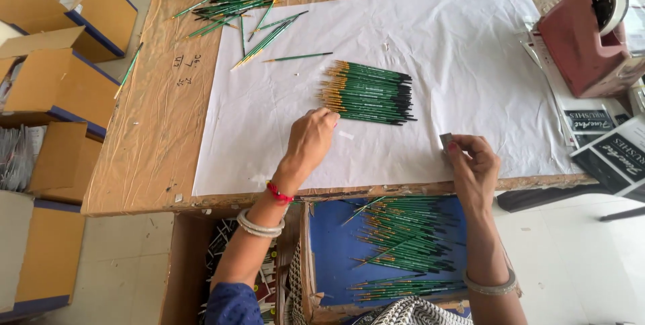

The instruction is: The recorder is inspecting and sorting thin green-handled brushes on a workspace.

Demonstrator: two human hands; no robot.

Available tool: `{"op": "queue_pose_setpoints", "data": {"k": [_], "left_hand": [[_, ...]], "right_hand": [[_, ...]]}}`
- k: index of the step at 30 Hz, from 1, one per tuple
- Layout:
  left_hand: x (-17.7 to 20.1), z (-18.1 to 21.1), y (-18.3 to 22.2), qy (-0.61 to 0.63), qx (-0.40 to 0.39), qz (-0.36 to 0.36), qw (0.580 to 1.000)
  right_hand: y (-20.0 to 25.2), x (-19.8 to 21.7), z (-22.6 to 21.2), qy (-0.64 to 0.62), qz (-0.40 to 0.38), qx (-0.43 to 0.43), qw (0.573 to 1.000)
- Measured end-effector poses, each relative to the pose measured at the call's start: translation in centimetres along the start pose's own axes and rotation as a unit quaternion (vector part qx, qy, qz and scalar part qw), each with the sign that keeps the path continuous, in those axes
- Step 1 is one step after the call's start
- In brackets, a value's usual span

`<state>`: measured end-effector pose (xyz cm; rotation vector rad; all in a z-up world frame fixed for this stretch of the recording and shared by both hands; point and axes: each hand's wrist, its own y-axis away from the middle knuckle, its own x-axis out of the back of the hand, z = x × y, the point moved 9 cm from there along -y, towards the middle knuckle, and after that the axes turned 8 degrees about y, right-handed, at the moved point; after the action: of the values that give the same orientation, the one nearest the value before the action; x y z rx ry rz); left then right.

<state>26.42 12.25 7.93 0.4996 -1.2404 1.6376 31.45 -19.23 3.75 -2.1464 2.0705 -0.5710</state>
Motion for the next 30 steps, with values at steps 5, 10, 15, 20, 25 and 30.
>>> {"op": "queue_pose_setpoints", "data": {"k": [5,10,15,20,25,30], "left_hand": [[-2.5,-3.0,-1.3,-0.059,-0.016,-0.048,0.997],[-2.4,-3.1,-2.0,-0.052,-0.04,-0.057,0.996],[-2.3,-2.2,-1.8,-0.069,-0.083,-0.081,0.991],[1.6,4.9,4.1,0.145,0.077,-0.092,0.982],[-1.1,7.4,13.4,0.429,0.295,-0.108,0.847],[-3.9,6.5,18.6,0.502,0.343,-0.063,0.792]], "right_hand": [[0.2,0.1,1.6,-0.093,-0.004,-0.047,0.995],[0.2,0.0,1.8,-0.099,-0.008,-0.048,0.994],[0.2,0.2,1.9,-0.069,-0.004,-0.044,0.997],[0.2,0.3,1.8,-0.065,0.007,-0.047,0.997],[0.9,0.4,3.2,-0.088,-0.001,-0.069,0.994],[2.9,-0.5,-1.6,0.004,-0.01,0.014,1.0]]}}
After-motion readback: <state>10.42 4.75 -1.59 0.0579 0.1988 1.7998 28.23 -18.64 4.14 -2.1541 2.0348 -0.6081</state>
